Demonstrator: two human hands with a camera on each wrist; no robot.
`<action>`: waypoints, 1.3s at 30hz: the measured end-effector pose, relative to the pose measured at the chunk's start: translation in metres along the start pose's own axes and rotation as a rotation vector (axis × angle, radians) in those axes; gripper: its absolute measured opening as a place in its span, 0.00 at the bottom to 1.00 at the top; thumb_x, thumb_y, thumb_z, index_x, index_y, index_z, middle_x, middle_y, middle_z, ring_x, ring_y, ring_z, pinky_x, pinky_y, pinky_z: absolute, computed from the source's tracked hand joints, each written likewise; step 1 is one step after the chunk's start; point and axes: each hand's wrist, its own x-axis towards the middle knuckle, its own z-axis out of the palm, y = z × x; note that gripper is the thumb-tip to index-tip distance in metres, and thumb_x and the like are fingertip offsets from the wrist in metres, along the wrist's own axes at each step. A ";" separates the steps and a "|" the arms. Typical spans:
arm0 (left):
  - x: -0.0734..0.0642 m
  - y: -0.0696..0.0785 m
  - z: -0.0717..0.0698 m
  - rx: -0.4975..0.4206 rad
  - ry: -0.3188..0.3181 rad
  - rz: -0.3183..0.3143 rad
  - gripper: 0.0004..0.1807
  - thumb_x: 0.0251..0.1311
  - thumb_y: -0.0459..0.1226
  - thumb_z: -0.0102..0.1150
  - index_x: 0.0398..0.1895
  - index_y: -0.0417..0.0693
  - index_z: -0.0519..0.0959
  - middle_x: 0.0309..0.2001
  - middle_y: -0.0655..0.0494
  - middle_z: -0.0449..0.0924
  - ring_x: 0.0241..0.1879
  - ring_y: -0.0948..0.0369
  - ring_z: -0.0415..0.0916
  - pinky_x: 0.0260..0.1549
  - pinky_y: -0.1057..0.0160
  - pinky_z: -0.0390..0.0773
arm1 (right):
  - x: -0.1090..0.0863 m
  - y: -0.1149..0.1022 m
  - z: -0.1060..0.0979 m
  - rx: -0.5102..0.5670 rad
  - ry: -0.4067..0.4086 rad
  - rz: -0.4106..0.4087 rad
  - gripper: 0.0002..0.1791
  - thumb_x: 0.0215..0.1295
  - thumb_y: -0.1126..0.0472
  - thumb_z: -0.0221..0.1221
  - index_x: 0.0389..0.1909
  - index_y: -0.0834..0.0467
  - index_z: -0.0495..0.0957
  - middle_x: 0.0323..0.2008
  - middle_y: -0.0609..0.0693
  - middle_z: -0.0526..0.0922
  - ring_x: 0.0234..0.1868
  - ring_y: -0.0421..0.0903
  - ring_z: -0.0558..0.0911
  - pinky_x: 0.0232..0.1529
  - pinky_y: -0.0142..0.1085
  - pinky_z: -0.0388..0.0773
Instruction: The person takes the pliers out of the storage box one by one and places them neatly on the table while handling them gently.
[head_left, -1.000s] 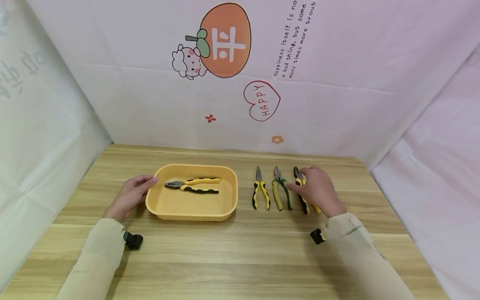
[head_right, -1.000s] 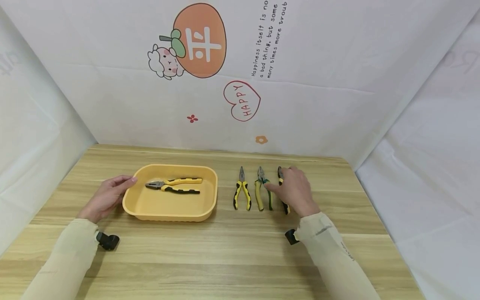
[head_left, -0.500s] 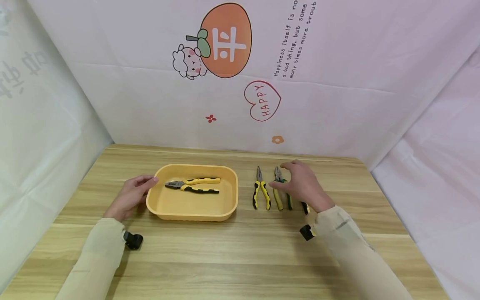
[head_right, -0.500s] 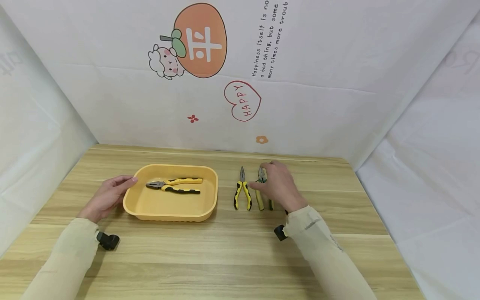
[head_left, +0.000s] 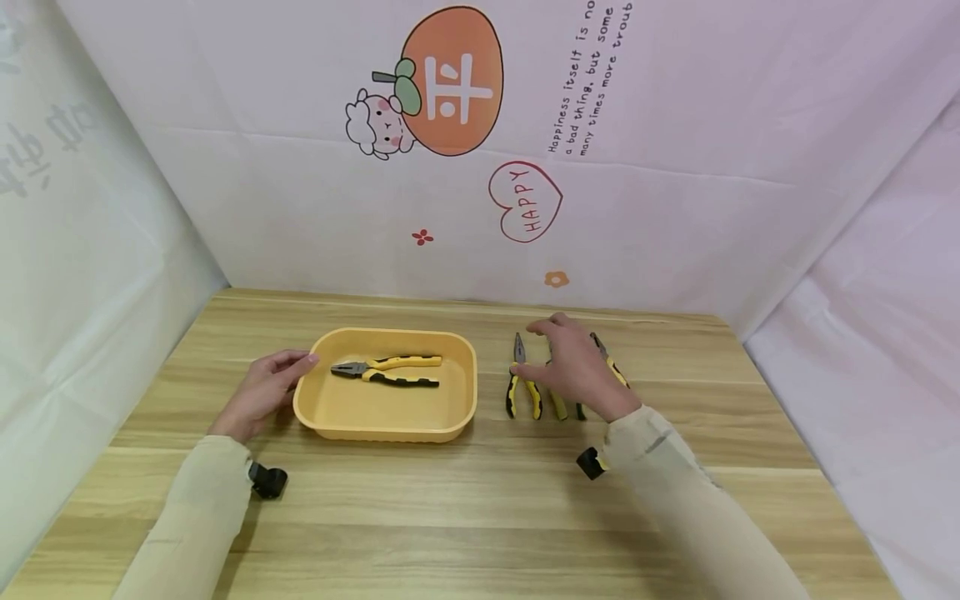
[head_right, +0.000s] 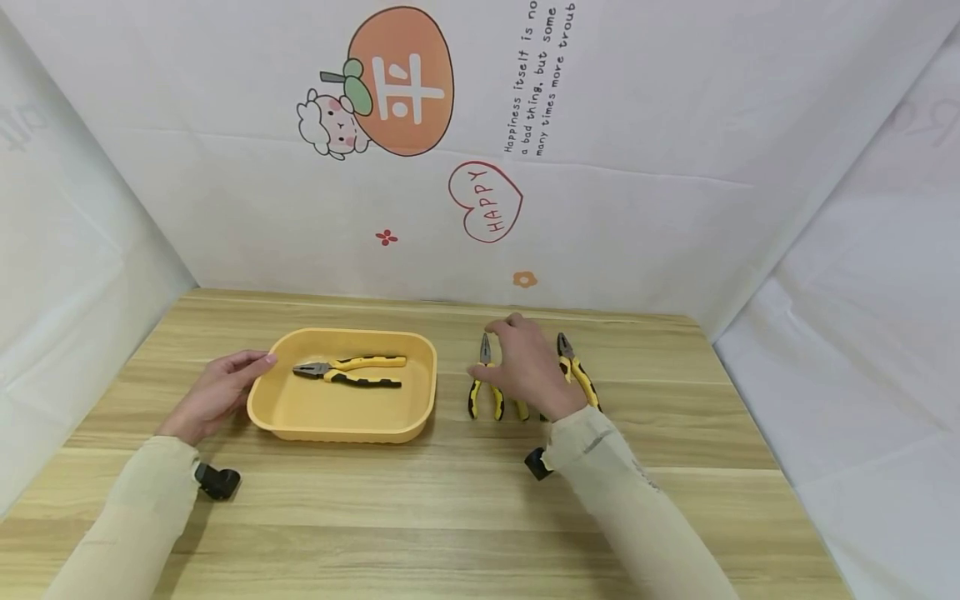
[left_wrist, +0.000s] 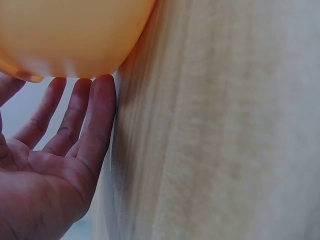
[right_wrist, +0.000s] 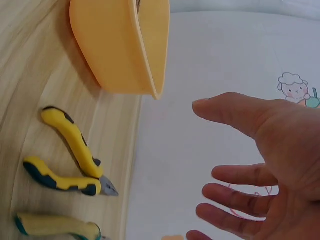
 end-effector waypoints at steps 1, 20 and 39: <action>0.000 0.000 0.000 0.001 0.000 0.001 0.39 0.74 0.55 0.54 0.72 0.32 0.64 0.67 0.35 0.66 0.44 0.71 0.78 0.42 0.67 0.84 | 0.001 -0.002 0.001 0.004 0.004 -0.006 0.37 0.60 0.47 0.73 0.64 0.64 0.75 0.56 0.59 0.76 0.53 0.58 0.76 0.53 0.52 0.78; -0.001 0.001 0.000 -0.007 0.006 0.020 0.37 0.75 0.53 0.54 0.71 0.31 0.65 0.65 0.35 0.67 0.44 0.72 0.78 0.42 0.68 0.84 | 0.020 -0.035 0.031 0.026 0.011 -0.163 0.34 0.57 0.47 0.74 0.61 0.58 0.78 0.53 0.53 0.76 0.53 0.53 0.76 0.54 0.49 0.77; 0.001 -0.004 -0.002 -0.033 0.007 0.022 0.39 0.72 0.55 0.56 0.70 0.31 0.66 0.66 0.35 0.67 0.44 0.71 0.78 0.43 0.68 0.84 | 0.036 -0.070 0.066 0.100 -0.111 -0.180 0.44 0.57 0.46 0.75 0.72 0.53 0.68 0.69 0.56 0.66 0.68 0.56 0.68 0.64 0.51 0.74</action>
